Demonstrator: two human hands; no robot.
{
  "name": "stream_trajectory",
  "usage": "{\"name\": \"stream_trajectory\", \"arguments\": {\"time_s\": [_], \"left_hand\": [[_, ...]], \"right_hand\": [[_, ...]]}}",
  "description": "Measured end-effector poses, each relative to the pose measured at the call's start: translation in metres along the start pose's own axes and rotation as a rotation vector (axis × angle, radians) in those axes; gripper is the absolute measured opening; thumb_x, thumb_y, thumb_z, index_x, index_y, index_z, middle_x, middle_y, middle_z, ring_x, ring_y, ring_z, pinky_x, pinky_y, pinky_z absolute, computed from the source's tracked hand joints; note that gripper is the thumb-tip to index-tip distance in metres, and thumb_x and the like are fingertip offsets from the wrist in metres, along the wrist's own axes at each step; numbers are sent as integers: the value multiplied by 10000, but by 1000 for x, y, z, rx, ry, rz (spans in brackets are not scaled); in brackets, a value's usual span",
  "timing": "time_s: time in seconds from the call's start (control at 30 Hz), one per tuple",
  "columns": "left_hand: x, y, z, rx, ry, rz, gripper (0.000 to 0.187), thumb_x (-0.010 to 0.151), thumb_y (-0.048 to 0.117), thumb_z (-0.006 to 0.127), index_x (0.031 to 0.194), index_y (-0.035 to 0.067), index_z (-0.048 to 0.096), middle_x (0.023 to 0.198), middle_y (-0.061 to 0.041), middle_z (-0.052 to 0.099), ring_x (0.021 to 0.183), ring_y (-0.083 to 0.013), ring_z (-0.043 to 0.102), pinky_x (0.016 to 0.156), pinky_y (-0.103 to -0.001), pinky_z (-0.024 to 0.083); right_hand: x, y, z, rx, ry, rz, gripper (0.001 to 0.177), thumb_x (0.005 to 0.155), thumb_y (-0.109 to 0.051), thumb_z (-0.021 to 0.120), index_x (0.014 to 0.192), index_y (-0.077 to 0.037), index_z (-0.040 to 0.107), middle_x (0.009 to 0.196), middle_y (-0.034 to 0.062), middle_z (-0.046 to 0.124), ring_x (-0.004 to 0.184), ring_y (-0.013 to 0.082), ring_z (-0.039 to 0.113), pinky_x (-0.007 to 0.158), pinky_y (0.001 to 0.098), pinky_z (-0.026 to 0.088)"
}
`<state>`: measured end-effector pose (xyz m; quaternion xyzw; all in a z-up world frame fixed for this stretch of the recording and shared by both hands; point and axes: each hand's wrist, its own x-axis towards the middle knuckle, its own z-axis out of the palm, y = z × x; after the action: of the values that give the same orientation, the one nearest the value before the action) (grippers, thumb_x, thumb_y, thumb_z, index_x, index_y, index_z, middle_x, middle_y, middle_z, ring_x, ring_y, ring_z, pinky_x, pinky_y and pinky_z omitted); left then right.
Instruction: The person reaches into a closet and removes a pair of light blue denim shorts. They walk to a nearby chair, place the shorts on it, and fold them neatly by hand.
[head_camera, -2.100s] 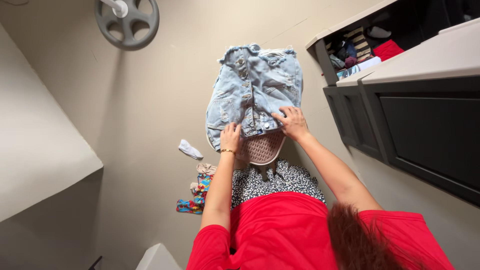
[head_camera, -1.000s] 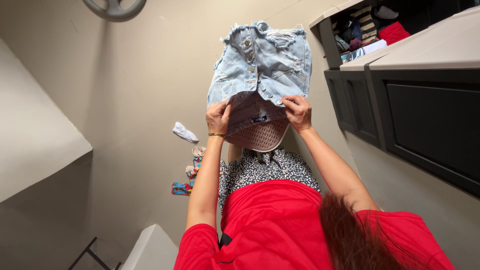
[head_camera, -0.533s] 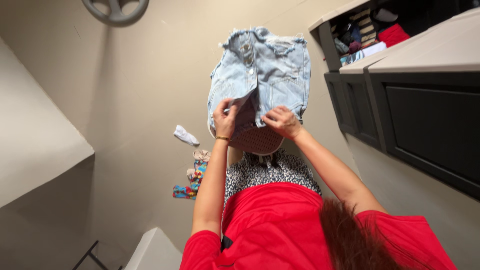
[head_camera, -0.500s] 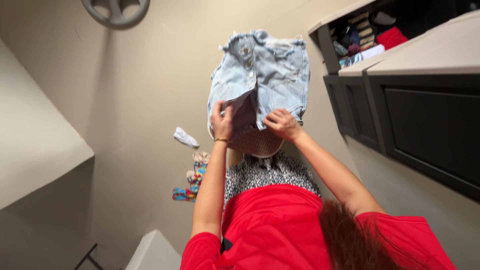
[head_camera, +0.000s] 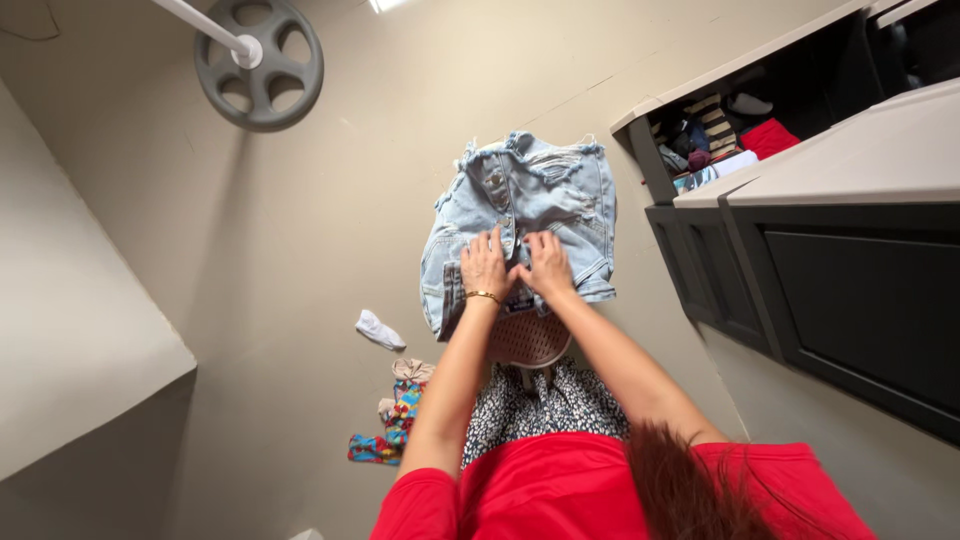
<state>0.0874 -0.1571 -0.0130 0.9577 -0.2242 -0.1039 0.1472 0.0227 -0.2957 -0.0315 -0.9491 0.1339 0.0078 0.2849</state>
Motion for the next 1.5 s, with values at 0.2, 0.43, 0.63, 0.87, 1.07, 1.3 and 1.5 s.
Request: {"name": "stream_trajectory", "arguments": {"time_s": [0.2,0.43,0.63,0.87,1.07,1.3,1.5], "left_hand": [[11,-44,67,-194,105,11,353,799,124,731,1140,212,758,1096,-52,690,971,-287,670,784,-418,543],[37,-81,60,-1297,-131,-256,150,897,147,817,914,8,764,822,-1,692,743,-57,570,671,-238,468],[41,-61,2,-1255,-33,-397,183,854,155,829,874,-17,769,782,-2,699,711,-64,578,643,-254,474],[66,-30,-15,-773,76,-22,197,785,159,812,962,74,794,898,-134,767,747,-263,709,692,-355,561],[62,-20,-17,-618,-139,-118,342,818,328,814,1060,90,772,940,-229,724,880,-369,727,747,-420,574],[60,-31,-26,-688,-211,101,401,861,330,698,1154,63,760,1059,-221,753,1009,-359,708,866,-421,547],[49,-30,-39,-854,-376,-42,458,829,368,766,1163,56,729,1038,-135,772,954,-216,703,861,-363,553]], "right_hand": [[19,8,19,-68,115,-44,544,675,-124,816,1192,-100,650,1032,126,603,1002,345,606,833,472,500],[27,15,1,265,234,-58,252,807,-91,771,1055,-52,743,967,95,650,857,284,676,753,399,557],[30,-4,-54,-81,237,-443,251,886,-28,696,1123,-68,770,943,62,671,772,213,688,664,354,567],[60,-26,-91,-97,298,-739,210,772,-71,690,977,-55,738,996,97,718,778,244,711,661,357,570],[35,-29,-89,43,369,-546,205,747,-63,757,939,-134,759,903,36,700,681,214,691,605,352,557],[29,-25,-90,169,188,-471,260,731,-51,755,974,-140,734,955,54,720,754,267,723,664,367,591],[37,-32,-114,404,69,-268,413,683,-82,797,1084,-102,700,918,111,728,808,302,732,724,382,594]]}}
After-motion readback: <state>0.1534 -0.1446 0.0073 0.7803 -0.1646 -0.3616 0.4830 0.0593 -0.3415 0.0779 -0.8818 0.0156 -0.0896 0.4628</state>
